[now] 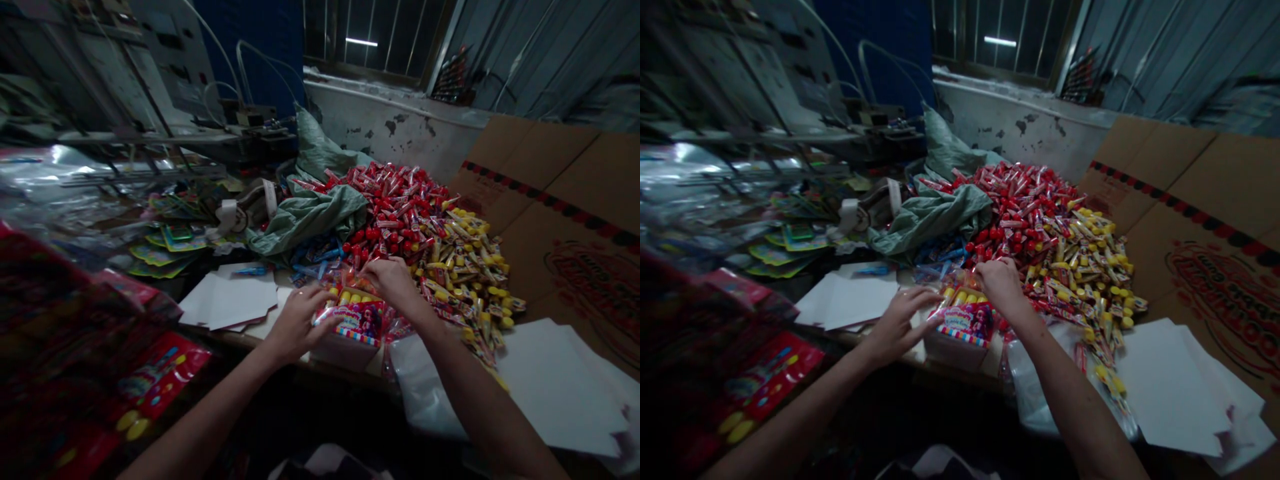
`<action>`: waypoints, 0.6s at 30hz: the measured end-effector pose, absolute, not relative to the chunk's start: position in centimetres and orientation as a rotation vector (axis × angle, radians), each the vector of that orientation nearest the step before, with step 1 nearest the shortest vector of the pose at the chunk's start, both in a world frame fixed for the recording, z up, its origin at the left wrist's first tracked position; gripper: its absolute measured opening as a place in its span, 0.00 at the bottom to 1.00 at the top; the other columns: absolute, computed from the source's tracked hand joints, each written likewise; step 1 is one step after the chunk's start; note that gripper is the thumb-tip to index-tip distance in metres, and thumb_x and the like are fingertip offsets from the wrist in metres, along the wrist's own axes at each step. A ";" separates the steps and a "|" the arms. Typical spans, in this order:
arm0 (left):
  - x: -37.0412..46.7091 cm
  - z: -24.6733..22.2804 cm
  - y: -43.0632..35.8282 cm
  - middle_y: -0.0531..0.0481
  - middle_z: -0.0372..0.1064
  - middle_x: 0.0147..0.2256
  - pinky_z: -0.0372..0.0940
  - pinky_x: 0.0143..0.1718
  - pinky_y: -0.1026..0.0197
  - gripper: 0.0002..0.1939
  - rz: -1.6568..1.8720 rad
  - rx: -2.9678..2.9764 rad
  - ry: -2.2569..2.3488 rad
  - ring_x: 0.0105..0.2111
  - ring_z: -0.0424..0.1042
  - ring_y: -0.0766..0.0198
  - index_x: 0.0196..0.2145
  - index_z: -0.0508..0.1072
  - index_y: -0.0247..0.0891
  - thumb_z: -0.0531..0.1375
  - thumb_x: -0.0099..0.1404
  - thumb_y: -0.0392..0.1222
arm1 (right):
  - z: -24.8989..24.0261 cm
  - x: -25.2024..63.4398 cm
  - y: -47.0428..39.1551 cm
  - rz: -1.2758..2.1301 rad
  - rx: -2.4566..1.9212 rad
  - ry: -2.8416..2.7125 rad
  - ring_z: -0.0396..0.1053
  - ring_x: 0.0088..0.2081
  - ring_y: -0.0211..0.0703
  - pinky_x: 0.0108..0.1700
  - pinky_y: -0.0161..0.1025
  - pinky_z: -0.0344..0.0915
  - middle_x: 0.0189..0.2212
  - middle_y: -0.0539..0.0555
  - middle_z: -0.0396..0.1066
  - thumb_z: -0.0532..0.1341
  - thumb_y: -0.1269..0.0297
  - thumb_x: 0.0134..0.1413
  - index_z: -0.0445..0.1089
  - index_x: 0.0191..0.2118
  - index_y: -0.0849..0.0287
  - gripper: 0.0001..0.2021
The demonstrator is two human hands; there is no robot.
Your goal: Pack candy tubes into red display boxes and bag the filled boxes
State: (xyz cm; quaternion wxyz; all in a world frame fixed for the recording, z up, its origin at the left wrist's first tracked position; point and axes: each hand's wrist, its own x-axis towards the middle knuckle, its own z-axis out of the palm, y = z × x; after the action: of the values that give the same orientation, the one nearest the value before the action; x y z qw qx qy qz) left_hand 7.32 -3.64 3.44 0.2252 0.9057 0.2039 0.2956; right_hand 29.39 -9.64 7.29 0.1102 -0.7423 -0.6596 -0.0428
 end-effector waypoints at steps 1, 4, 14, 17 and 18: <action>7.5 3.5 -4.0 0.46 0.70 0.42 0.58 0.46 0.54 0.16 0.618 2.600 0.488 0.45 0.68 0.55 0.43 0.72 0.40 0.59 0.62 0.52 | 7.3 29.3 -9.7 -0.123 -2.179 -1.941 0.71 0.42 0.41 0.52 0.41 0.49 0.36 0.54 0.77 0.56 0.65 0.62 0.75 0.38 0.55 0.10; 8.7 3.3 -4.0 0.46 0.71 0.40 0.56 0.46 0.53 0.13 0.244 2.745 0.476 0.44 0.68 0.54 0.37 0.75 0.40 0.62 0.59 0.50 | 7.3 29.1 -9.6 -0.114 -2.171 -1.940 0.71 0.41 0.41 0.52 0.41 0.49 0.36 0.54 0.77 0.56 0.66 0.62 0.75 0.38 0.55 0.10; 11.9 0.1 -2.2 0.54 0.68 0.21 0.52 0.28 0.65 0.05 0.282 2.429 0.758 0.25 0.65 0.66 0.23 0.73 0.36 0.59 0.54 0.35 | 5.2 24.4 -13.0 -0.113 -2.124 -2.014 0.70 0.34 0.40 0.52 0.42 0.52 0.29 0.52 0.76 0.57 0.68 0.60 0.74 0.32 0.58 0.09; 12.0 -0.9 -2.0 0.54 0.66 0.21 0.51 0.27 0.65 0.05 0.326 2.430 0.784 0.25 0.64 0.66 0.22 0.71 0.36 0.59 0.54 0.36 | 2.7 22.3 -13.8 -0.158 -2.155 -2.022 0.71 0.35 0.43 0.52 0.44 0.54 0.29 0.53 0.76 0.57 0.73 0.58 0.74 0.33 0.59 0.09; 12.0 -1.1 -2.0 0.54 0.66 0.21 0.51 0.27 0.65 0.05 0.331 2.430 0.787 0.25 0.64 0.66 0.21 0.70 0.36 0.59 0.54 0.35 | 1.9 21.7 -14.0 -0.187 -2.150 -2.018 0.71 0.35 0.44 0.51 0.44 0.55 0.29 0.53 0.75 0.56 0.74 0.58 0.73 0.33 0.60 0.09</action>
State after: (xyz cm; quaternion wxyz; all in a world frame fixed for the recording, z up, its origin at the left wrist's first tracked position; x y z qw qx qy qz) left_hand 12.00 -1.96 -1.15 0.2793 0.9059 0.2933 0.1236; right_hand 21.73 -14.01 1.94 0.0934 -0.7244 -0.6801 -0.0631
